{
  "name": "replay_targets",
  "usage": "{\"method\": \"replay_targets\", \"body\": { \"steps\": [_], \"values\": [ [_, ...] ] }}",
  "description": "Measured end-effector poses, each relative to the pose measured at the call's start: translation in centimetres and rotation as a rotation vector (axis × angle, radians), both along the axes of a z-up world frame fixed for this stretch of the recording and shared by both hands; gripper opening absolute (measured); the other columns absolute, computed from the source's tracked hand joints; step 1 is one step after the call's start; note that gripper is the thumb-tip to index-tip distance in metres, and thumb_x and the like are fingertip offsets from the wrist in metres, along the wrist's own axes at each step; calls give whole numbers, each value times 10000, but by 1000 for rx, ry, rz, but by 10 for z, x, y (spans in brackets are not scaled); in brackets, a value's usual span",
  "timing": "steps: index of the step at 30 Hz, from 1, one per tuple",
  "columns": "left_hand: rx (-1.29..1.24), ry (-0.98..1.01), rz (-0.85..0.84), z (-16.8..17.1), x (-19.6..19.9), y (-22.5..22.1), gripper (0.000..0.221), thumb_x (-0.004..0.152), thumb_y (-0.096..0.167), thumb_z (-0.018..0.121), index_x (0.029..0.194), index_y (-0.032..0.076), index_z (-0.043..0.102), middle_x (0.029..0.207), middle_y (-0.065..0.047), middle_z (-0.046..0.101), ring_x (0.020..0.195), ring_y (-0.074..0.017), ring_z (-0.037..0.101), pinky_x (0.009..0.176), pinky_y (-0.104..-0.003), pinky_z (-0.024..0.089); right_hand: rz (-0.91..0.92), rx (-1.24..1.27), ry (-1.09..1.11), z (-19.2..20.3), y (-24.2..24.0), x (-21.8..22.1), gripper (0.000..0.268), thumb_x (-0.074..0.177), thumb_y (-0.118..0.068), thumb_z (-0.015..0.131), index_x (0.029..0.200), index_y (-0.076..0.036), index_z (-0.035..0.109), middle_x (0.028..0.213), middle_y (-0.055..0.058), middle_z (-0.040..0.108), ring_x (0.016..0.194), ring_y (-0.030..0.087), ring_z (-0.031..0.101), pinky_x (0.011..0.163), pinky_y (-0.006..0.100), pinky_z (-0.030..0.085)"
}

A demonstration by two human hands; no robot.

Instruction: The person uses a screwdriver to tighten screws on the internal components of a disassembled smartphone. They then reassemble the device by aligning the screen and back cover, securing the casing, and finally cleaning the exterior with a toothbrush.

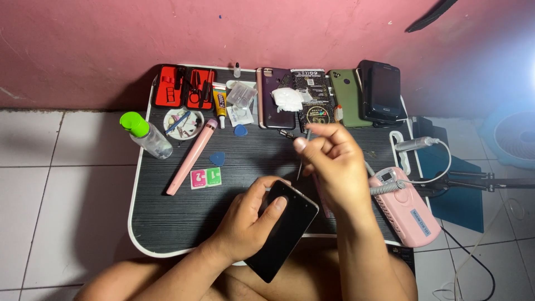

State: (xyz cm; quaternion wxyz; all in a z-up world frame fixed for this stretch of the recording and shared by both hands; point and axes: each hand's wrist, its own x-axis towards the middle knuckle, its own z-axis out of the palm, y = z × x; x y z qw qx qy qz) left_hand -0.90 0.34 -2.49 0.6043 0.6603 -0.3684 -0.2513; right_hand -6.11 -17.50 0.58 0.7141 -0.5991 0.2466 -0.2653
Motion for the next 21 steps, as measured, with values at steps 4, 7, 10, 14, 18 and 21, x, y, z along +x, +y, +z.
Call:
{"method": "replay_targets", "body": {
  "steps": [4,7,10,14,18,21],
  "values": [
    [-143,91,12,4,4,8,601,979,470,520,1402,44,503,1210,-55,637,679,-80,485,702,-257,447,-34,-32,43,24,-5,36,435,909,-148,737,1315,-68,603,837,46,693,630,94,622,485,236,556],
    [-392,572,-265,7,8,19,1248,723,862,740,1585,96,264,918,8,498,763,-73,413,666,-231,303,165,-26,80,7,7,86,251,969,-132,679,1211,-122,613,968,115,778,743,165,740,548,300,597],
    [-902,1078,-542,-6,17,27,1051,846,474,892,1608,253,203,984,-23,378,563,-24,386,459,-158,339,424,-336,-99,-36,20,145,334,1041,-33,596,1332,-126,460,993,140,750,703,207,771,709,264,601],
    [-1034,1198,-493,22,43,53,867,917,480,717,1563,135,253,1040,-110,480,696,-139,495,601,-239,456,468,-952,123,-55,49,193,236,920,-159,727,1143,-231,698,963,27,743,831,250,777,701,388,625],
    [-1178,1373,-472,44,65,72,733,1008,489,492,1506,-18,314,1113,-224,610,868,-288,633,783,-343,605,629,-1298,185,-31,79,190,255,901,-136,628,1147,-142,693,955,117,681,878,404,727,738,518,597],
    [-1199,1437,-446,37,61,71,779,990,528,506,1554,18,334,1205,-259,590,915,-292,661,858,-383,612,621,-1363,148,-45,67,190,265,890,-190,655,1148,-158,706,973,135,685,911,394,723,724,508,600]
  ]
}}
